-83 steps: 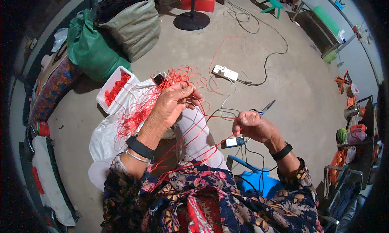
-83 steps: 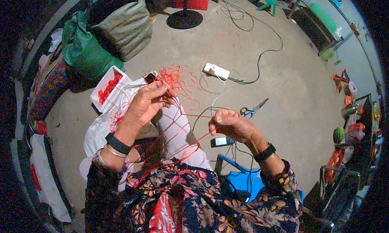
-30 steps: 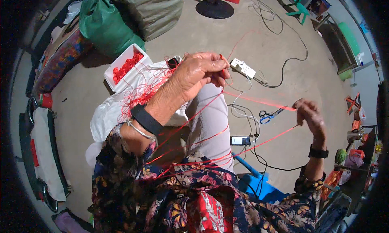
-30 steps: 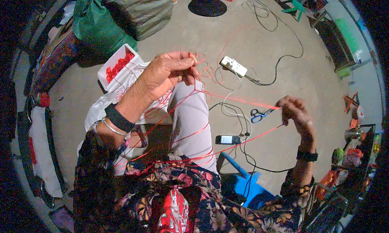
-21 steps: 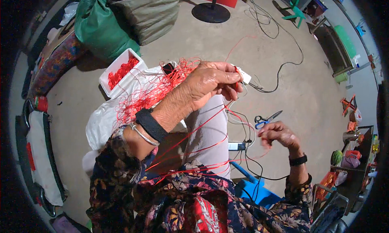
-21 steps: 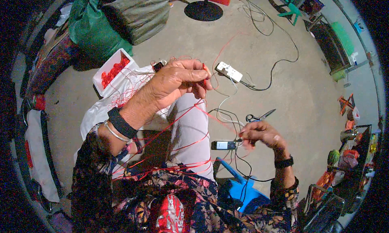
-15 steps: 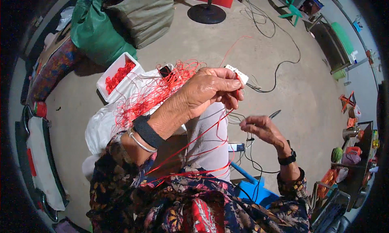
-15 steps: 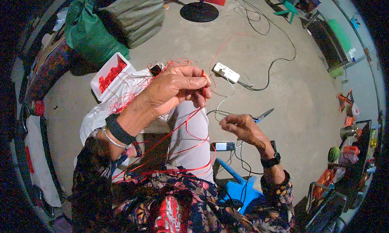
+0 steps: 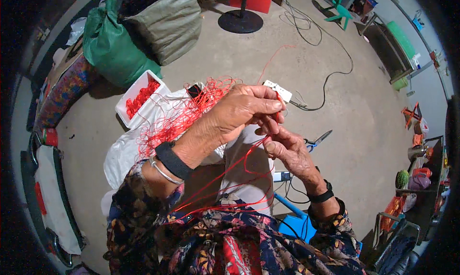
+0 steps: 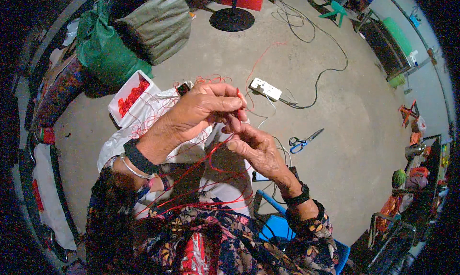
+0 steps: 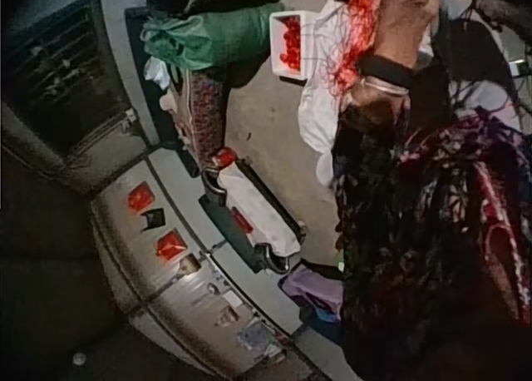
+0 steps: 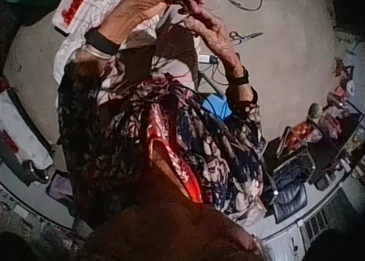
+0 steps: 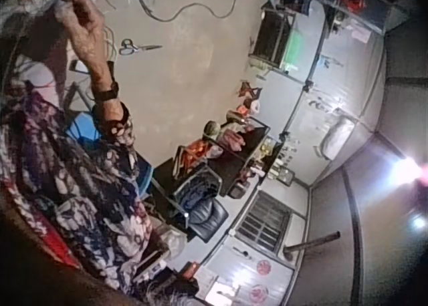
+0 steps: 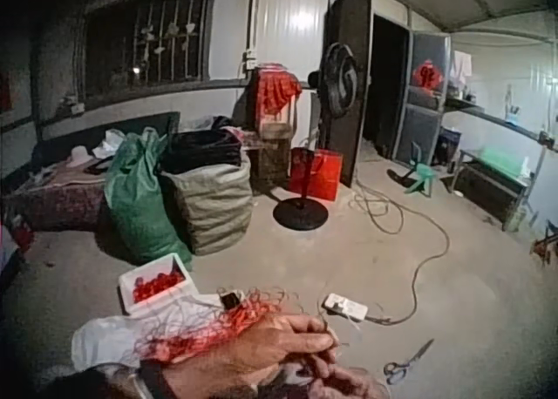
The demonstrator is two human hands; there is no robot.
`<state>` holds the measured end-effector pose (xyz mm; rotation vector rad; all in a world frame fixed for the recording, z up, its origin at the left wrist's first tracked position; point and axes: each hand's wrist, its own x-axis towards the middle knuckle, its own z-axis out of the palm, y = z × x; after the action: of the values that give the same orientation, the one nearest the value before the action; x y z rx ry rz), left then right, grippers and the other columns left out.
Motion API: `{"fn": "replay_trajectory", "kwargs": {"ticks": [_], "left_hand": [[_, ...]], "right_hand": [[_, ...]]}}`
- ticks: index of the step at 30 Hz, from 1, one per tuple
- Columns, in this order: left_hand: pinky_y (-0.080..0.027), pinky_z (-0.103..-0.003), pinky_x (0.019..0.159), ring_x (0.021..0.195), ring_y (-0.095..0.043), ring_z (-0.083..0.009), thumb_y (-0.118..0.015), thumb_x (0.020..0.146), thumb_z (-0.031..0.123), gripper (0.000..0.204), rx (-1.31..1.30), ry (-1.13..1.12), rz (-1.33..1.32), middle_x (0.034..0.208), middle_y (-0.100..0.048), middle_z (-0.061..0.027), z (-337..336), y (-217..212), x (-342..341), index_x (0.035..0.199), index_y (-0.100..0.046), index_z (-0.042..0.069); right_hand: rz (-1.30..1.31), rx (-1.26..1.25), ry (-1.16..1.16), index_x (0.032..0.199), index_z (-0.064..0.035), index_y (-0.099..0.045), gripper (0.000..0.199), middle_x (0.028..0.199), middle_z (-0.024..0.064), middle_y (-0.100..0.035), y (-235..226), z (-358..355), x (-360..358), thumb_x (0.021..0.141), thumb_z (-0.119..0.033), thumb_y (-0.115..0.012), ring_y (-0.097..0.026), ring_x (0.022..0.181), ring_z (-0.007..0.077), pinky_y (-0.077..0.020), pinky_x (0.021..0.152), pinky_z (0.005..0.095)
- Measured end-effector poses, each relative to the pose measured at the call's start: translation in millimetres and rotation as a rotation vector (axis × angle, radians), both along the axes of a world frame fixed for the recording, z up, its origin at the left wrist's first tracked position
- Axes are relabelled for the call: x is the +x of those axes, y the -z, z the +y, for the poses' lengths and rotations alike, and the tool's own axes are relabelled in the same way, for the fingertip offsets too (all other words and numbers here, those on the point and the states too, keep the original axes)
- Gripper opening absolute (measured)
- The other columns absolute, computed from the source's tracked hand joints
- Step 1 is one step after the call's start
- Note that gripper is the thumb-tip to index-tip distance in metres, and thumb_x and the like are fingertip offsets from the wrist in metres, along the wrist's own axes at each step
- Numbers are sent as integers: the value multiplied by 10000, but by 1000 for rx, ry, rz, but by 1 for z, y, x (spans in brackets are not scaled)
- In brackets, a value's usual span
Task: The recorder winds a long red thread onto a plastic bottle which is used to bundle tissue packs.
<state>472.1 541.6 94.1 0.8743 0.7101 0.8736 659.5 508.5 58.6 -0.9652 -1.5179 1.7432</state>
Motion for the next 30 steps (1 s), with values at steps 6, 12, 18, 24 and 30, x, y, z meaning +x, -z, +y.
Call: {"fn": "replay_trajectory", "kwargs": {"ticks": [6,12,18,24,30], "left_hand": [[-504,-240,657,719,-623,-126,-593,868,185,212,81,-18,-22,852,-646,-78,-6,8,3,960,-605,-5],[-479,-237,625,693,-598,-112,-554,893,246,250,93,-258,199,817,-630,-47,-29,32,-19,923,-612,4],[-464,-238,624,693,-581,-96,-527,910,284,306,205,-483,481,741,-619,-40,-91,27,-29,839,-606,-3],[-443,-246,572,644,-535,-79,-629,856,301,325,360,-400,638,688,-583,-40,-118,12,-26,930,-582,-11],[-472,-217,483,536,-569,-89,-577,882,187,241,63,-244,168,676,-598,-42,-125,-9,-39,1009,-560,-17]], "right_hand": [[118,-155,-35,890,-11,-644,202,825,-1,-608,5,2,-4,899,-204,-586,-551,708,78,-443,618,233],[171,-117,-35,876,6,-592,280,656,36,-562,-17,17,-6,928,-260,-522,-506,550,99,-392,509,234],[168,-76,-13,869,0,-539,311,584,28,-514,-38,29,-24,945,-295,-479,-452,488,102,-360,477,232],[269,-5,-31,890,-6,-583,326,613,28,-552,-64,30,-46,923,-324,-519,-497,515,99,-378,481,223],[216,48,9,908,-4,-572,322,622,30,-550,-75,35,-51,924,-321,-522,-498,529,106,-374,485,230]]}}
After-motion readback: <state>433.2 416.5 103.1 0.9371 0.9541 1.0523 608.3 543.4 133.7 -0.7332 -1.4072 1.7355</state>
